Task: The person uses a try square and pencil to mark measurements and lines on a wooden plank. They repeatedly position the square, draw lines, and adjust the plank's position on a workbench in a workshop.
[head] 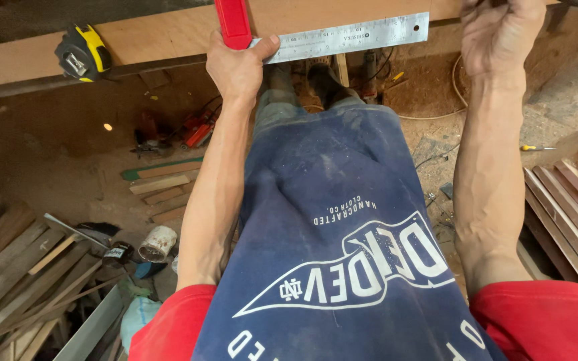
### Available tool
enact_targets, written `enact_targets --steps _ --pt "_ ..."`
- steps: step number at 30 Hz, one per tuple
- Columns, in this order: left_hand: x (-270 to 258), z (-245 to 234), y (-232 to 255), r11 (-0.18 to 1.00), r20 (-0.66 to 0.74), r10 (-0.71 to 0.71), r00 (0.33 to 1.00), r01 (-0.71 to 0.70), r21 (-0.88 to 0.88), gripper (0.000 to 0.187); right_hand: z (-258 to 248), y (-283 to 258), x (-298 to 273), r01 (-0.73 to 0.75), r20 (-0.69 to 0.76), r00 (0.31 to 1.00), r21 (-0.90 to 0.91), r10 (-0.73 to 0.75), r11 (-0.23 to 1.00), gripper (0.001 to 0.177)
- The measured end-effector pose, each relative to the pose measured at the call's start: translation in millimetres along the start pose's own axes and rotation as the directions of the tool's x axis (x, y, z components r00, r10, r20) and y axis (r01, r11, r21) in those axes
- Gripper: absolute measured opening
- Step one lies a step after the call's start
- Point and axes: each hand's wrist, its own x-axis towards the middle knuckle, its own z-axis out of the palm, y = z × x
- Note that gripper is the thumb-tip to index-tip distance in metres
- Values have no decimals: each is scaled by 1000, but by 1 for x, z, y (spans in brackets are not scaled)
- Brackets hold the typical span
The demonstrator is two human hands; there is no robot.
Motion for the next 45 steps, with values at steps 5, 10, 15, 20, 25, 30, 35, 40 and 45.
enact_targets --steps 5,10,15,20,25,30,35,40,45 --pt "0 -2 1 998 -1 -16 1000 16 65 50 7 1 -10 49 11 999 -110 -48 993 9" --pt "-1 -2 0 1000 10 -6 1000 6 7 49 9 6 -5 63 48 997 -87 -59 994 9" --pt "1 -2 -2 1000 2 7 1000 -7 -10 49 13 9 -3 46 10 999 -104 -45 993 10" --pt "1 -2 0 999 -2 -9 1000 9 37 51 20 8 -4 67 9 998 -143 -67 987 13" --pt "2 -3 1 999 -5 -13 1000 14 51 50 21 10 -6 90 47 995 -172 -83 981 12" --pt "1 -3 1 999 0 -10 1000 10 35 51 21 10 -6 104 65 993 -156 -95 982 12" --pt "2 -2 0 999 -2 -10 1000 10 34 50 32 7 -11 161 79 987 -431 -141 888 7" --pt "2 -3 0 1000 10 -11 1000 11 7 49 49 2 -22 273 330 944 -803 14 531 5" --pt "2 -1 -4 1000 -3 -9 1000 9 -6 52 60 12 -19 439 468 883 -848 32 297 12"
